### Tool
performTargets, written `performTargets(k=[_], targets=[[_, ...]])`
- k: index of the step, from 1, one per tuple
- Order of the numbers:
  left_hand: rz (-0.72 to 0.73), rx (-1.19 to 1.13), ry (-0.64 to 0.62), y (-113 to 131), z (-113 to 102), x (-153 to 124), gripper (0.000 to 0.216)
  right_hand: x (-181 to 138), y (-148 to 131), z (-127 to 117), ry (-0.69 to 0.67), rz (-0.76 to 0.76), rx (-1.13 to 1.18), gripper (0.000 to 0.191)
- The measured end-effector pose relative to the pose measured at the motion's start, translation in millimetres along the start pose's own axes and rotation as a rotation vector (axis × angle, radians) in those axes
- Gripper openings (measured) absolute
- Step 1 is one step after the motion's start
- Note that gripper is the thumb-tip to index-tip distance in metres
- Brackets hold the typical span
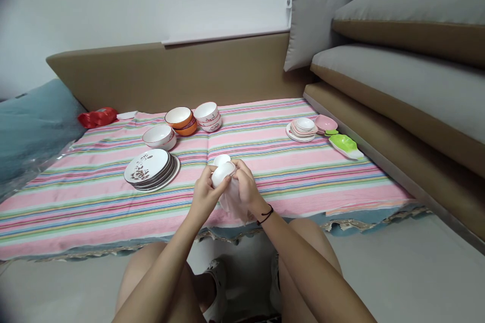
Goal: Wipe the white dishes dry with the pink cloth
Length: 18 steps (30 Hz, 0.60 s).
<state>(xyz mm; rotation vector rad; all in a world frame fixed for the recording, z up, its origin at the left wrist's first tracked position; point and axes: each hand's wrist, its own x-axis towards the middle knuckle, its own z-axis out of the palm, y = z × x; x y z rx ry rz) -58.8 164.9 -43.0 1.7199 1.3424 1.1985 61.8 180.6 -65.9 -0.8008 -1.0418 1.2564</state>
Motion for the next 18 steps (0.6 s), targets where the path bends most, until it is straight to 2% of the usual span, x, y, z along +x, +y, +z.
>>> performTargets(k=[8,13,18], targets=[[-0.021,-0.05,-0.011,1.1,-0.3,0.2,0.021,1.1,-1.1,-0.6,0.037,0.056,0.041,0.014],[-0.037,-0.066,-0.014,1.6,-0.4,0.6,0.022,-0.4,-0.4,0.2,0.047,0.144,0.07,0.024],[-0.007,-0.105,-0.001,-0.8,-0.1,3.3,0.022,-0.3,-8.5,1.2,-0.008,0.195,0.17,0.03]])
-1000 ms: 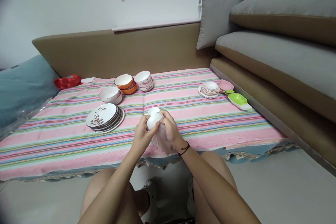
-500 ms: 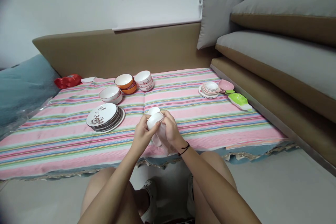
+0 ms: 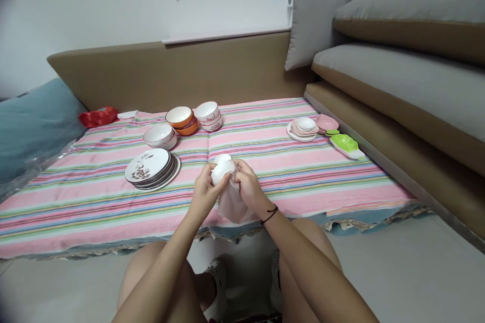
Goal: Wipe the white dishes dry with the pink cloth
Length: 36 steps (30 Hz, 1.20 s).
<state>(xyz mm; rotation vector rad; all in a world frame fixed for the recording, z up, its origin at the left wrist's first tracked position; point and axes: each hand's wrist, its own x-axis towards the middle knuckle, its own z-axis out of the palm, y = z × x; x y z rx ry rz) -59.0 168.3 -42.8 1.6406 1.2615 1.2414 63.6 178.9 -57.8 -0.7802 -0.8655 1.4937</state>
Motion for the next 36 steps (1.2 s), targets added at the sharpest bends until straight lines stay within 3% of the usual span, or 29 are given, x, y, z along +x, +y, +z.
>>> performTargets(k=[8,13,22,36], targets=[[-0.15,-0.371,0.041,0,-5,5,0.034,-4,-17,-3,-0.144,-0.004,-0.077,0.037],[-0.2,-0.476,-0.008,3,-5,3,0.038,-2,-11,-7,-0.076,-0.059,-0.145,0.034],[-0.269,-0.505,0.001,7,-6,3,0.04,-3,-15,-4,-0.065,-0.078,-0.208,0.04],[-0.151,-0.296,-0.042,-2,-1,1,0.035,-1,-9,-1,-0.069,-0.032,0.001,0.031]])
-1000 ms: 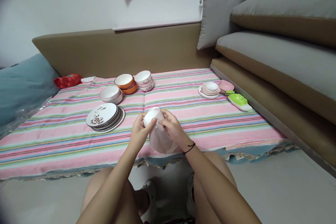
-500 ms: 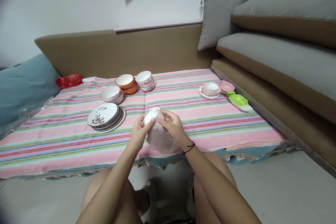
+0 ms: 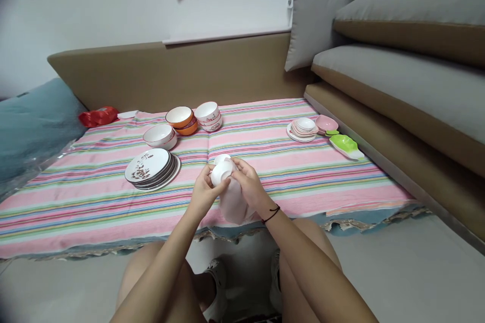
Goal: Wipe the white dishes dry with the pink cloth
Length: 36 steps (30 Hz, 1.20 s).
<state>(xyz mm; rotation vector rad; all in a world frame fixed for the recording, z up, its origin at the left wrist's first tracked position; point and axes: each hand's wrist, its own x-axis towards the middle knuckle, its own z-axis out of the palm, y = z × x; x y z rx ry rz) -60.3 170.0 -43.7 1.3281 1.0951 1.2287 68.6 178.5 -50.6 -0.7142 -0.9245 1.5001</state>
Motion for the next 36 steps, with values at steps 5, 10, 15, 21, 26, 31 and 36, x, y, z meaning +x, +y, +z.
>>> performTargets(k=[5,10,15,21,26,31,36], targets=[[0.004,0.019,-0.004,-2,2,0,0.034,-1,-2,4,0.019,0.034,0.077,0.033],[-0.006,-0.01,0.001,2,5,0,0.034,-1,0,3,0.001,0.005,0.06,0.035],[0.009,-0.078,0.016,6,5,0,0.035,-1,1,-1,-0.031,-0.029,0.033,0.037],[0.054,-0.108,0.095,3,1,1,0.039,1,5,-7,0.034,-0.08,-0.115,0.049],[0.169,0.061,0.185,1,-2,-1,0.034,2,7,-8,0.025,-0.073,-0.143,0.051],[0.173,0.154,0.244,1,-3,-3,0.035,1,6,-7,0.003,-0.065,-0.185,0.046],[0.162,0.164,0.246,2,-4,-3,0.036,-1,2,-5,0.002,-0.06,-0.186,0.049]])
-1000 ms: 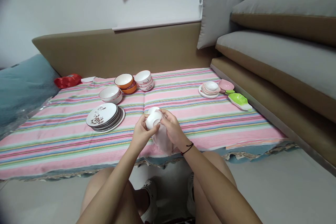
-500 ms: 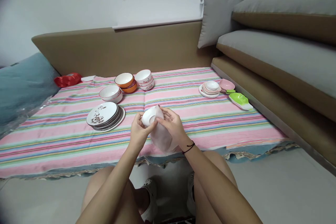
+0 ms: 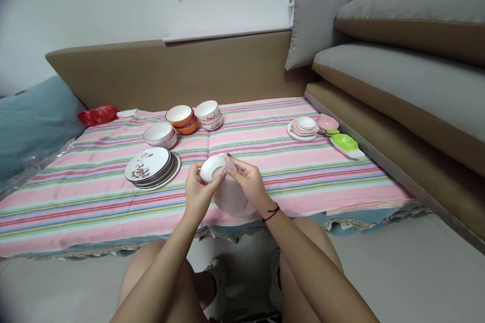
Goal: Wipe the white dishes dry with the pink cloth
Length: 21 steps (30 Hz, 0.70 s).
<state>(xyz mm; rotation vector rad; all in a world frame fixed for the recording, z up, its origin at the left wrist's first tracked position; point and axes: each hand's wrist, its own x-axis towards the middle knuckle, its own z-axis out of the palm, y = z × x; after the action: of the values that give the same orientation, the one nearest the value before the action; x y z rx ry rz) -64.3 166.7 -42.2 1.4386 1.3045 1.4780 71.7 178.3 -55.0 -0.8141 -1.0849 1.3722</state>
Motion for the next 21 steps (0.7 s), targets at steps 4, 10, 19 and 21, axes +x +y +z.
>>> performTargets(k=[4,10,19,21], targets=[[-0.017,-0.045,-0.042,2.2,0.5,-0.3,0.034,-1.5,-2.8,1.8,0.025,-0.01,-0.019,0.047],[-0.077,-0.125,-0.106,5.9,2.0,-1.4,0.032,-2.7,2.0,0.5,0.126,-0.101,-0.196,0.039],[-0.142,-0.049,-0.077,3.1,-1.5,2.3,0.027,-4.9,-2.6,-4.1,-0.04,-0.317,-0.8,0.031],[-0.138,-0.034,-0.087,2.3,-2.0,2.9,0.027,-4.5,-3.0,-3.3,-0.065,-0.305,-0.834,0.028]])
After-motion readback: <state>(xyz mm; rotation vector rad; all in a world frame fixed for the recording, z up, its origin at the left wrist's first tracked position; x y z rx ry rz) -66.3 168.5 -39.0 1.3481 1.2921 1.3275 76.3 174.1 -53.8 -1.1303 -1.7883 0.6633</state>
